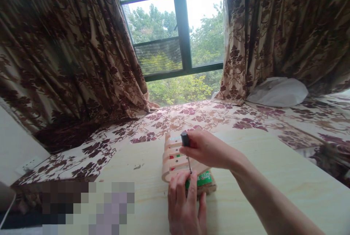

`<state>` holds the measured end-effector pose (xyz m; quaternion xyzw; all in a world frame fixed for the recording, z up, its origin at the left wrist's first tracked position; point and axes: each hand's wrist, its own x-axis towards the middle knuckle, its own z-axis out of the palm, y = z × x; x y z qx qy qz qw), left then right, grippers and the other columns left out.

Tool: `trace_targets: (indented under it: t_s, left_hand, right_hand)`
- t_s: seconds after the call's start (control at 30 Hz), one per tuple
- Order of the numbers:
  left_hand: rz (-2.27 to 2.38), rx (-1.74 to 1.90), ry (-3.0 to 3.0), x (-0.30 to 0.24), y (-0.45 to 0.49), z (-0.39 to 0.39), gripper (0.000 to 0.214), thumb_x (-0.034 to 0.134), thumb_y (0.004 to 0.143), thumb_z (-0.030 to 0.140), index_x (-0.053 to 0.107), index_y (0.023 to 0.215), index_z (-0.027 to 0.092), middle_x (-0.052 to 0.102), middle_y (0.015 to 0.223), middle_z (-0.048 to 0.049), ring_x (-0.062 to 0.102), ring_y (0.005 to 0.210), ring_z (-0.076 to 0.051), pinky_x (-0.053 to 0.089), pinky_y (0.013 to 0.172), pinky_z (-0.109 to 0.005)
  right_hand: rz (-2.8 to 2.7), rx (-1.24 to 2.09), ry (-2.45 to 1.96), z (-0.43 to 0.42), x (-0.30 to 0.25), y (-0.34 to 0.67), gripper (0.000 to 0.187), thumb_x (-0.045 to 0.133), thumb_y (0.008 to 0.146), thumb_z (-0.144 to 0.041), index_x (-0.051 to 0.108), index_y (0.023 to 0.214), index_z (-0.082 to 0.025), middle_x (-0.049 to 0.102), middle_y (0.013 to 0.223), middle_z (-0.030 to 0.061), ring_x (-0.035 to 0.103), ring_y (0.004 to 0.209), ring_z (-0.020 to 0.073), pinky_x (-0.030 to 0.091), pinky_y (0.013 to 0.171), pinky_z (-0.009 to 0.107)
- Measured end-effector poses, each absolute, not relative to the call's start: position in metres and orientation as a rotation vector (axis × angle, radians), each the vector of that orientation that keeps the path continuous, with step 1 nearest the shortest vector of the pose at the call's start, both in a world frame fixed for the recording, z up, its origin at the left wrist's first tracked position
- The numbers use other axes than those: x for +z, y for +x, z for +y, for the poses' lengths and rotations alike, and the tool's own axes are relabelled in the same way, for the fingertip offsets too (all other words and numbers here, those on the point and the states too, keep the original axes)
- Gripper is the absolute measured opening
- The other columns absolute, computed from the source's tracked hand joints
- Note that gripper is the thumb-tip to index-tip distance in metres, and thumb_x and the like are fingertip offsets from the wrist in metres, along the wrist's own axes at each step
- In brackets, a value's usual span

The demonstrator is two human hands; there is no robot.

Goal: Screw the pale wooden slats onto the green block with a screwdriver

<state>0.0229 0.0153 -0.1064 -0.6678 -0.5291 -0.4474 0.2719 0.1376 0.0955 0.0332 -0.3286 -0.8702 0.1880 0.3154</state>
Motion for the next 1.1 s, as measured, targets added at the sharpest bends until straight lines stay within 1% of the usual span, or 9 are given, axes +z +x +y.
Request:
trace_targets:
  t_s: [0.1, 0.27, 0.43, 0.53, 0.63, 0.7, 0.8, 0.97, 1.1]
  left_hand:
    - [-1.43, -1.214, -1.804, -0.1064, 0.0238, 0.0144, 0.037, 0.054, 0.08, 0.018, 0.054, 0.117, 0.019, 0.054, 0.114, -0.0094, 0.047, 0.114, -0.025, 0.041, 0.096, -0.042]
    - [-1.433, -1.232, -1.796, -0.1072, 0.0238, 0.0142, 0.038, 0.054, 0.08, 0.018, 0.054, 0.118, 0.02, 0.053, 0.115, -0.0095, 0.046, 0.113, -0.025, 0.04, 0.095, -0.043]
    - [-1.407, -1.151, -1.836, -0.1066, 0.0214, 0.0139, 0.04, 0.054, 0.079, 0.017, 0.052, 0.119, 0.02, 0.053, 0.116, -0.0099, 0.047, 0.112, -0.024, 0.042, 0.094, -0.043]
    - [-1.421, -1.178, -1.825, -0.1069, 0.0206, 0.0141, 0.039, 0.052, 0.08, 0.016, 0.053, 0.118, 0.02, 0.052, 0.116, -0.0097, 0.047, 0.113, -0.024, 0.041, 0.095, -0.044]
    - [-1.415, -1.145, -1.825, -0.1072, 0.0189, 0.0145, 0.04, 0.054, 0.079, 0.017, 0.052, 0.119, 0.02, 0.052, 0.117, -0.0098, 0.046, 0.113, -0.025, 0.041, 0.095, -0.044]
    - [-1.381, -1.087, -1.853, -0.1071, 0.0177, 0.0147, 0.043, 0.056, 0.078, 0.018, 0.051, 0.12, 0.019, 0.051, 0.118, -0.0107, 0.046, 0.113, -0.026, 0.043, 0.093, -0.043]
    - [-1.387, -1.12, -1.854, -0.1064, 0.0174, 0.0146, 0.042, 0.055, 0.079, 0.018, 0.051, 0.121, 0.019, 0.051, 0.118, -0.011, 0.046, 0.113, -0.026, 0.043, 0.093, -0.044]
    - [-1.395, -1.14, -1.857, -0.105, 0.019, 0.0133, 0.042, 0.054, 0.079, 0.016, 0.05, 0.12, 0.02, 0.051, 0.117, -0.0098, 0.046, 0.112, -0.024, 0.042, 0.093, -0.043]
    - [-1.423, -1.17, -1.826, -0.1055, 0.0213, 0.0131, 0.04, 0.054, 0.08, 0.017, 0.052, 0.12, 0.021, 0.051, 0.117, -0.009, 0.046, 0.113, -0.024, 0.041, 0.095, -0.042]
  right_hand:
    - [-2.292, 0.457, -0.928, 0.0958, 0.0336, 0.1375, 0.025, 0.056, 0.078, -0.033, 0.043, 0.064, -0.017, 0.044, 0.058, -0.004, 0.034, 0.054, 0.0074, 0.022, 0.05, 0.023]
    - [-2.327, 0.625, -0.769, 0.0928, 0.0346, 0.1428, 0.017, 0.051, 0.082, -0.03, 0.048, 0.071, -0.017, 0.045, 0.062, -0.0039, 0.039, 0.057, 0.0075, 0.024, 0.051, 0.021]
    - [-2.262, 0.578, -0.814, 0.098, 0.0299, 0.138, 0.025, 0.05, 0.082, -0.031, 0.042, 0.063, -0.017, 0.04, 0.056, -0.0049, 0.033, 0.054, 0.0069, 0.023, 0.049, 0.021]
    - [-2.226, 0.518, -0.881, 0.0987, 0.03, 0.1355, 0.028, 0.053, 0.08, -0.034, 0.041, 0.061, -0.017, 0.04, 0.055, -0.0049, 0.032, 0.052, 0.0066, 0.021, 0.048, 0.022]
    - [-2.272, 0.548, -0.822, 0.0948, 0.033, 0.1367, 0.019, 0.052, 0.08, -0.03, 0.047, 0.067, -0.017, 0.046, 0.06, -0.0037, 0.037, 0.055, 0.0072, 0.023, 0.05, 0.022]
    - [-2.324, 0.601, -0.74, 0.0925, 0.0344, 0.1378, 0.014, 0.051, 0.08, -0.026, 0.049, 0.07, -0.017, 0.048, 0.063, -0.0033, 0.039, 0.057, 0.0075, 0.025, 0.051, 0.022]
    - [-2.322, 0.593, -0.732, 0.0938, 0.033, 0.1371, 0.02, 0.05, 0.081, -0.027, 0.044, 0.064, -0.017, 0.044, 0.059, -0.0039, 0.036, 0.056, 0.0071, 0.025, 0.051, 0.022]
    - [-2.252, 0.542, -0.893, 0.1007, 0.0281, 0.1343, 0.03, 0.051, 0.08, -0.034, 0.04, 0.059, -0.017, 0.038, 0.054, -0.0044, 0.032, 0.053, 0.007, 0.021, 0.049, 0.022]
    - [-2.261, 0.641, -0.779, 0.0972, 0.0317, 0.1381, 0.021, 0.049, 0.082, -0.031, 0.046, 0.067, -0.017, 0.043, 0.06, -0.004, 0.036, 0.056, 0.0072, 0.023, 0.049, 0.021]
